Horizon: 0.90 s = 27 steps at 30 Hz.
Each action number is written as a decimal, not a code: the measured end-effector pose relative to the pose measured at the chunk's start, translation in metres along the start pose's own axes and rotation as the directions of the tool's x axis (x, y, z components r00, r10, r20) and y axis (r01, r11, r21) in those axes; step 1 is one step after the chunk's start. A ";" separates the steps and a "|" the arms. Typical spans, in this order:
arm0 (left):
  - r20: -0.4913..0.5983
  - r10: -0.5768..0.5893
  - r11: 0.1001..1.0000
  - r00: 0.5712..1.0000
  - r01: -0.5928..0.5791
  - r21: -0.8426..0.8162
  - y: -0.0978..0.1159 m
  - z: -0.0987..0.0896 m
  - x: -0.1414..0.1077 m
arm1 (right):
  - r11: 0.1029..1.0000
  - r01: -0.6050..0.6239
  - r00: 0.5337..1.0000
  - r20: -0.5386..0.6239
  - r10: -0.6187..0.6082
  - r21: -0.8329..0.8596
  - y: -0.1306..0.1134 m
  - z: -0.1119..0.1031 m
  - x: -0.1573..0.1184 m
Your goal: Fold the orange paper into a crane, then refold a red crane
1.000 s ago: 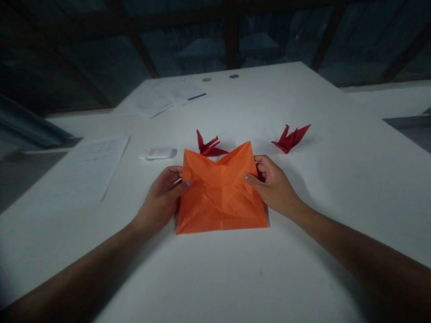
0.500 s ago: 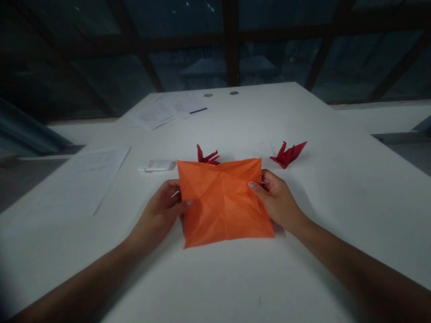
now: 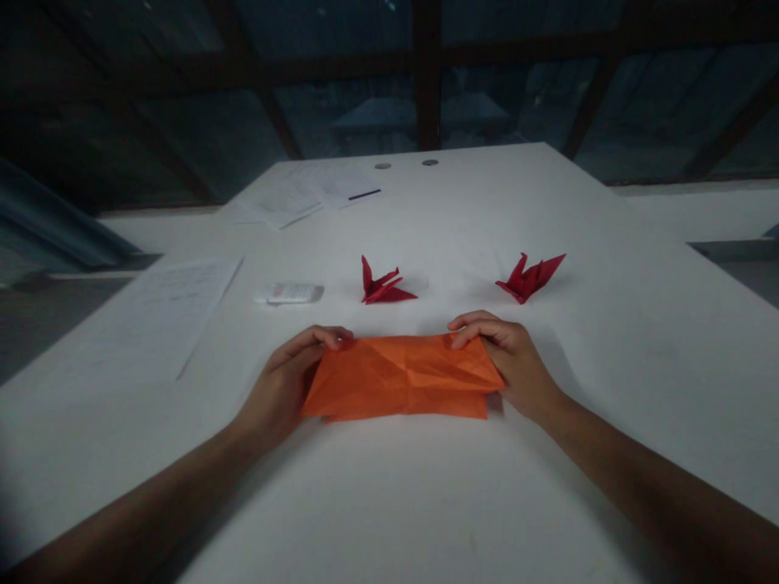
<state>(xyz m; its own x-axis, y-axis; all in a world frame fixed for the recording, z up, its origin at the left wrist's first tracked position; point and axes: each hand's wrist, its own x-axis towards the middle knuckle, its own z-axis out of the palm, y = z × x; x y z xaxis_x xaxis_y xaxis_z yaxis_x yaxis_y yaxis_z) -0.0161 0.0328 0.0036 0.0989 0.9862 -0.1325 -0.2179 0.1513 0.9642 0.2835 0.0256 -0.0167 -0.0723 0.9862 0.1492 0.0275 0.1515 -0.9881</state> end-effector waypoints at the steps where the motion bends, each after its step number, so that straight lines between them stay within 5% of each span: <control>1: -0.005 -0.015 1.000 1.000 0.015 -0.022 0.000 0.000 0.000 | 1.000 -0.013 1.000 -0.003 0.013 0.005 -0.001 0.001 0.000; 18: 0.062 -0.062 0.996 0.996 0.058 0.062 -0.007 -0.005 -0.003 | 0.996 0.071 0.997 -0.027 -0.072 -0.051 0.008 0.001 0.001; 27: 0.065 0.009 0.995 0.998 -0.015 0.096 -0.004 -0.001 -0.007 | 0.959 0.030 0.973 0.228 0.037 -0.283 -0.014 0.013 -0.009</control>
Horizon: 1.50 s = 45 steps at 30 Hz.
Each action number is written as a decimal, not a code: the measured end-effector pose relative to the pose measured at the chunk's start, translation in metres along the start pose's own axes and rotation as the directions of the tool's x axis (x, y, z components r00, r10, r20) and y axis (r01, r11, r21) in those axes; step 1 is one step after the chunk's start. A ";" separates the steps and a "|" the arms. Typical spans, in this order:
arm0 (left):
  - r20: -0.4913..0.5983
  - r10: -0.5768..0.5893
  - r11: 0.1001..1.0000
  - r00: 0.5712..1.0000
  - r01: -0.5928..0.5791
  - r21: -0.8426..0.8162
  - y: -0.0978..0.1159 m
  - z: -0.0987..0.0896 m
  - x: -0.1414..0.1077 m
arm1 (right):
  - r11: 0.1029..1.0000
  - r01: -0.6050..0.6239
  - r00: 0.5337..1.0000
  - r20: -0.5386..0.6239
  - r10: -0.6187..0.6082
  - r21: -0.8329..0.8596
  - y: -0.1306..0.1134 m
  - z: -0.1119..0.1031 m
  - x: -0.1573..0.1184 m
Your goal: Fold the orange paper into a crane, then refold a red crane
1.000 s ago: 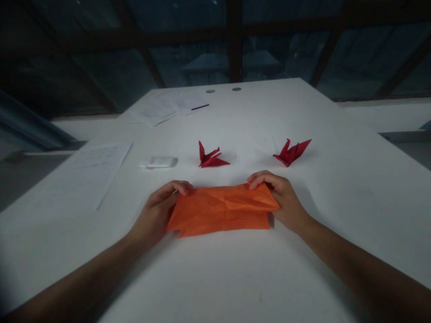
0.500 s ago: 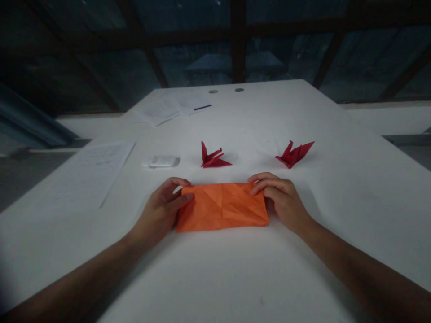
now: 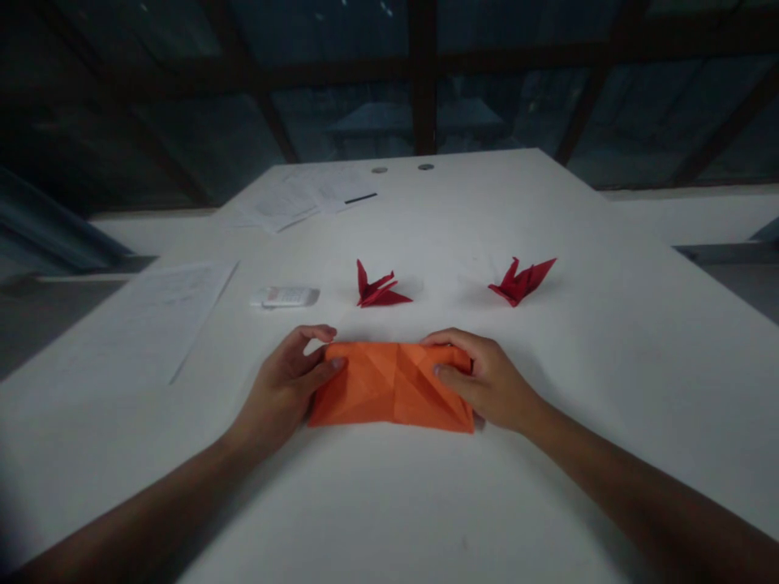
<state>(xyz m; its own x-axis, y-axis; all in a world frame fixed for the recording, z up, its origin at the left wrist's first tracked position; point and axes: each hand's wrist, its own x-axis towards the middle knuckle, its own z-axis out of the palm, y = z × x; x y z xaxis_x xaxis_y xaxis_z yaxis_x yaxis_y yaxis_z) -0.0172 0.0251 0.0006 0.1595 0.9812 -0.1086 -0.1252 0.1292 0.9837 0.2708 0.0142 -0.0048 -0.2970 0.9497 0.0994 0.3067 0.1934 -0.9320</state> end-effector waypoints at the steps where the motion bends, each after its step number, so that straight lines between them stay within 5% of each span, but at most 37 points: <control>1: 0.001 0.007 1.000 1.000 -0.007 0.011 0.000 0.000 0.001 | 1.000 0.005 0.999 0.041 -0.005 0.005 -0.001 -0.001 0.000; 5: -0.081 0.188 0.956 0.979 -0.163 0.245 -0.003 0.000 0.002 | 0.998 0.054 0.980 0.188 -0.062 0.044 0.001 -0.006 0.002; 7: -0.125 0.411 0.811 0.903 -0.300 0.502 -0.003 -0.001 0.000 | 0.995 0.059 0.982 0.174 -0.073 0.084 0.003 -0.006 0.002; 10: 0.028 0.692 0.445 0.721 -0.457 0.770 -0.003 0.000 -0.011 | 0.990 0.062 0.995 0.071 -0.071 0.128 0.004 -0.001 -0.002; 12: 0.187 0.672 0.369 0.717 -0.543 0.754 -0.003 0.003 -0.021 | 0.988 0.099 0.995 0.014 -0.102 0.120 -0.001 0.006 -0.006; 15: 0.336 0.495 0.484 0.801 -0.576 0.659 -0.005 0.009 -0.032 | 0.961 0.274 0.961 0.041 -0.275 0.035 -0.015 0.019 -0.013; 19: 0.374 0.477 0.548 0.795 -0.602 0.580 -0.008 0.012 -0.035 | 0.878 0.479 0.874 0.085 -0.479 0.019 -0.038 0.030 -0.022; 22: 0.414 0.480 0.558 0.773 -0.633 0.536 -0.009 0.011 -0.032 | 0.880 0.465 0.872 0.118 -0.474 0.100 -0.051 0.033 -0.028; 31: 0.515 0.458 0.547 0.725 -0.686 0.480 -0.007 0.014 -0.031 | 0.911 0.119 0.975 0.127 -0.183 0.395 -0.060 0.047 -0.047; 40: 0.541 0.275 0.742 0.795 -0.534 0.406 -0.007 0.014 -0.036 | 0.942 0.333 0.942 -0.008 -0.334 -0.047 -0.062 0.050 -0.046; 45: 0.526 0.288 0.804 0.800 -0.500 0.321 -0.006 0.015 -0.035 | 0.917 0.386 0.922 0.070 -0.380 -0.100 -0.063 0.054 -0.048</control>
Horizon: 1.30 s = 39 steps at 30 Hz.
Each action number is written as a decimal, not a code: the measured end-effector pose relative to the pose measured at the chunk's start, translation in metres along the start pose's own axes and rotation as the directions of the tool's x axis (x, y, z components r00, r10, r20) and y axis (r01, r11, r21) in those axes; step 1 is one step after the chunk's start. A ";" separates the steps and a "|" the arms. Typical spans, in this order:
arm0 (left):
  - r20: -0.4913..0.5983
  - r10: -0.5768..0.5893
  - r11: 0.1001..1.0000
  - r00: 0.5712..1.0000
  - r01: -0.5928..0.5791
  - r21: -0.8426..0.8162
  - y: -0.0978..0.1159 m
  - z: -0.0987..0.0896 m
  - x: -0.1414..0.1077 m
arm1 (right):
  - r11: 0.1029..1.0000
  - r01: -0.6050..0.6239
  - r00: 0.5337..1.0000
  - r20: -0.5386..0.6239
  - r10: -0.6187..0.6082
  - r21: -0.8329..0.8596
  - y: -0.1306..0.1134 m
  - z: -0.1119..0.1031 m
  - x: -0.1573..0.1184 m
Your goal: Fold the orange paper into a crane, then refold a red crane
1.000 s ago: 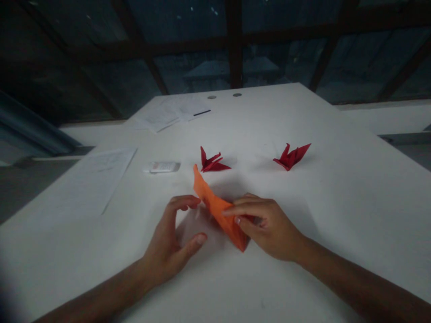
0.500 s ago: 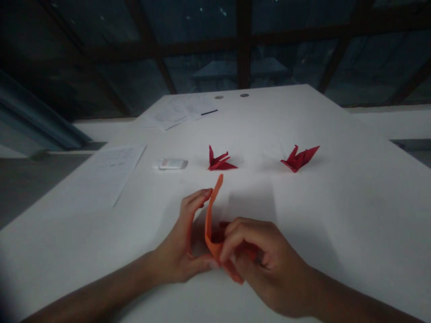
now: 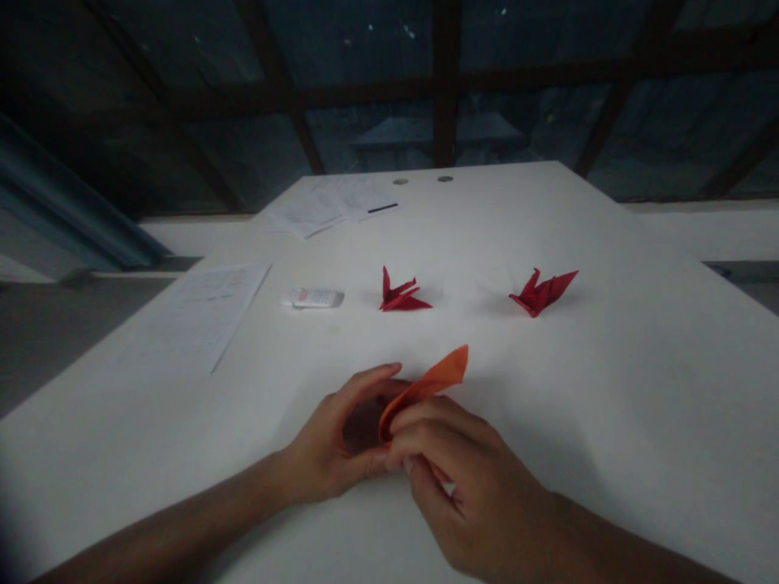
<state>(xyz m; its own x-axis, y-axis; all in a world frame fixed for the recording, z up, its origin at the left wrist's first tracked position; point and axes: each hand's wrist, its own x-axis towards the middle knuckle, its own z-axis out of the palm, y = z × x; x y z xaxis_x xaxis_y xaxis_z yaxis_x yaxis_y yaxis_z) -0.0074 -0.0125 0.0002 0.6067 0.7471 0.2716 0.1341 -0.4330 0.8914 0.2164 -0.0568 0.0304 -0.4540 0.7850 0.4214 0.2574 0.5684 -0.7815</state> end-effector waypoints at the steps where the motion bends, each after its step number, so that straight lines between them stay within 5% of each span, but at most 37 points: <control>1: -0.018 -0.010 1.000 1.000 0.009 -0.024 0.000 0.000 0.001 | 1.000 0.000 1.000 0.017 0.000 -0.002 -0.001 -0.001 0.000; 6: -0.132 -0.183 0.959 0.974 0.147 -0.244 -0.001 0.001 0.005 | 0.999 -0.032 0.999 0.021 0.033 -0.037 0.001 -0.011 0.000; 8: -0.156 -0.261 0.909 0.953 0.188 -0.371 -0.001 0.001 0.007 | 0.996 -0.058 0.991 -0.125 0.049 -0.072 0.008 -0.017 0.003; 11: -0.160 -0.326 0.854 0.932 0.218 -0.473 0.000 0.000 0.010 | 0.970 -0.242 0.918 -0.328 0.222 -0.020 0.025 -0.019 0.010; 15: -0.121 -0.366 0.818 0.923 0.257 -0.514 0.003 -0.002 0.012 | 0.785 -0.449 0.850 -0.068 0.523 0.426 0.045 -0.013 0.017; 19: -0.166 -0.406 0.834 0.899 0.290 -0.470 -0.001 -0.005 0.011 | 0.648 -0.516 0.826 0.125 0.550 0.561 0.046 -0.007 0.018; 27: -0.310 -0.252 0.869 0.917 0.074 -0.490 -0.011 -0.008 0.010 | 0.626 -0.507 0.746 -0.062 0.663 0.592 0.050 -0.015 0.019; 30: -0.375 -0.262 0.917 0.889 0.108 -0.385 -0.012 -0.011 0.015 | 0.655 -0.539 0.725 -0.104 0.681 0.529 0.060 -0.020 0.017; 34: -0.522 -0.274 0.956 0.808 0.285 -0.061 -0.016 -0.020 0.019 | 0.733 -0.546 0.759 -0.132 0.638 0.405 0.067 -0.027 0.017; 37: -0.501 0.077 0.862 0.862 0.196 0.468 -0.012 -0.024 0.016 | 0.717 -0.568 0.769 -0.050 0.637 0.404 0.067 -0.031 0.019; 39: -0.246 0.179 0.803 0.953 0.003 0.596 -0.006 -0.024 0.012 | 0.666 -0.580 0.763 0.028 0.646 0.470 0.065 -0.032 0.020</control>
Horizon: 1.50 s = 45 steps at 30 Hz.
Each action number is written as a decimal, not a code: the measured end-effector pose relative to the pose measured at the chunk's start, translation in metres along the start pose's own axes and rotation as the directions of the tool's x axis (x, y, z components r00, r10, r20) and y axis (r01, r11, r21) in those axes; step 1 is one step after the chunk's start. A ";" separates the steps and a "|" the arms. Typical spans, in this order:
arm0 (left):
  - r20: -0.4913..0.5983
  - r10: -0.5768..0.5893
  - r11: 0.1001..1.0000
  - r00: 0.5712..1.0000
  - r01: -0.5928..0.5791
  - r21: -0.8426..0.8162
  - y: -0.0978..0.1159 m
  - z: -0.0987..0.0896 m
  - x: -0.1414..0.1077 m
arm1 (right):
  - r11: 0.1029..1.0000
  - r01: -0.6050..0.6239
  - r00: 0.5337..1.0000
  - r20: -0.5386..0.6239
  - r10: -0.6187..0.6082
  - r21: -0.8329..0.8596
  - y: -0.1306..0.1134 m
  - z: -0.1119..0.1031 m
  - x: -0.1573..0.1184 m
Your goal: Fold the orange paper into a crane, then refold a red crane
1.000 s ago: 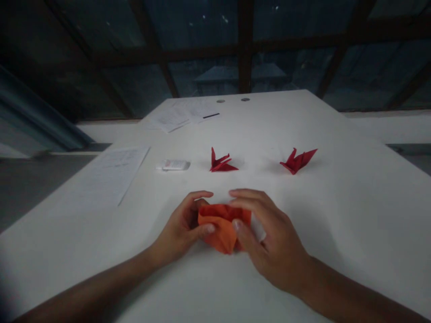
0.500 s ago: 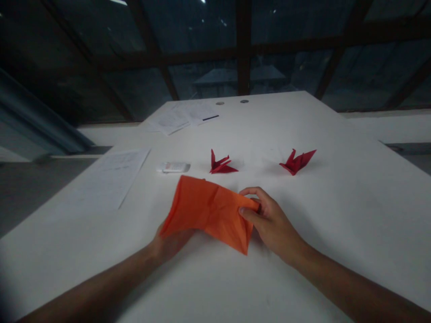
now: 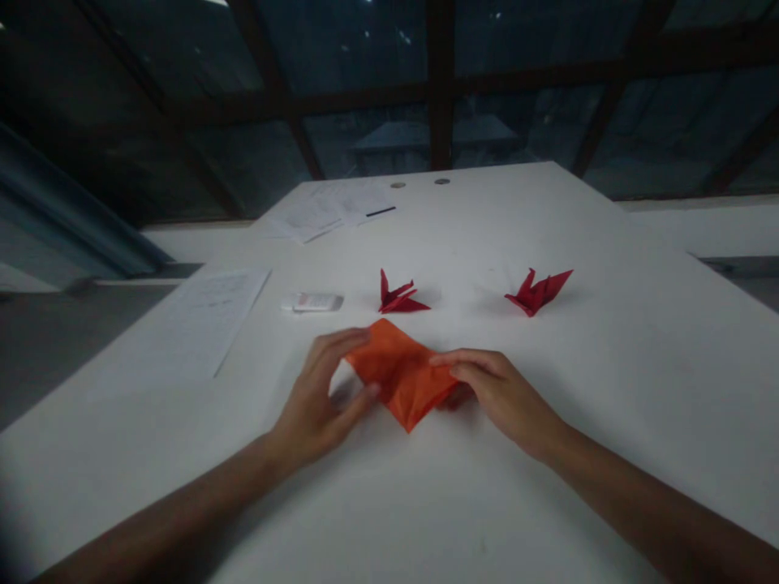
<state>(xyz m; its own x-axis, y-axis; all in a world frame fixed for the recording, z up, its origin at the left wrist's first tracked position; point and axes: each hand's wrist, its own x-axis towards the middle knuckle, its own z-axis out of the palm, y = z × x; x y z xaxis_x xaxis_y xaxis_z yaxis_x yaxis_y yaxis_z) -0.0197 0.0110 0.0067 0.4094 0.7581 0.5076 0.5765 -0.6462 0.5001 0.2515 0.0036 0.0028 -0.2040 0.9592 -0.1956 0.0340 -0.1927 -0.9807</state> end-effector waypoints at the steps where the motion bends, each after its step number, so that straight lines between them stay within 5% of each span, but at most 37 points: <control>1: 0.116 0.083 0.996 0.990 -0.081 -0.023 0.002 -0.001 -0.001 | 0.999 -0.020 0.999 0.028 0.018 0.044 -0.001 0.000 0.000; 4: 0.230 0.145 0.989 0.962 -0.149 -0.003 0.004 -0.001 -0.003 | 0.991 -0.036 0.997 0.066 0.028 0.128 -0.003 -0.003 0.000; 8: 0.159 0.097 0.988 0.983 -0.114 0.103 -0.007 0.002 0.001 | 1.000 -0.026 0.993 0.112 0.026 -0.009 -0.005 -0.009 0.001; 11: 0.073 0.107 0.984 0.992 -0.116 0.135 -0.010 0.001 0.003 | 0.954 0.158 0.983 0.137 -0.126 -0.255 -0.008 -0.013 -0.002; 14: -0.012 0.115 0.987 0.993 -0.112 0.119 -0.006 0.000 0.002 | 0.785 0.415 0.910 0.225 -0.349 -0.461 -0.009 -0.012 -0.006; 16: -0.043 0.105 0.988 0.993 -0.100 0.119 -0.002 -0.001 0.001 | 0.721 0.461 0.886 0.230 -0.402 -0.517 -0.006 -0.010 -0.006; 19: -0.206 0.068 0.984 0.976 -0.032 0.173 0.002 -0.003 0.000 | 0.809 0.380 0.925 0.167 -0.342 -0.449 0.001 -0.006 -0.003; 23: -0.421 0.095 0.982 0.902 -0.015 0.187 0.003 -0.006 -0.002 | 0.946 0.119 0.993 0.053 -0.107 -0.303 0.002 -0.006 0.001; 27: -0.221 0.132 0.964 0.966 -0.073 0.254 0.001 -0.006 -0.002 | 0.934 -0.087 0.993 -0.107 0.052 -0.348 -0.004 -0.009 0.000; 31: 0.061 0.244 0.912 0.968 -0.251 0.326 0.000 -0.003 -0.001 | 0.922 -0.019 0.986 -0.158 -0.045 -0.386 -0.002 -0.010 -0.001; 39: 0.147 0.388 0.765 0.910 -0.407 0.499 0.013 -0.003 -0.009 | 0.981 0.015 0.933 -0.349 -0.083 -0.194 0.002 -0.012 0.004; 45: 0.302 0.241 0.816 0.923 -0.361 0.452 0.013 0.000 -0.004 | 0.998 0.026 0.911 -0.412 0.000 0.057 -0.007 -0.008 0.004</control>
<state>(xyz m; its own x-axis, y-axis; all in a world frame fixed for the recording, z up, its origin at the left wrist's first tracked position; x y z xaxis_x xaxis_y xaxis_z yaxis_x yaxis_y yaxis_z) -0.0137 -0.0009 0.0112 0.7298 0.5702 0.3771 0.6421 -0.7610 -0.0920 0.2580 0.0104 0.0086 0.2176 0.9592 -0.1806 -0.0267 -0.1791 -0.9835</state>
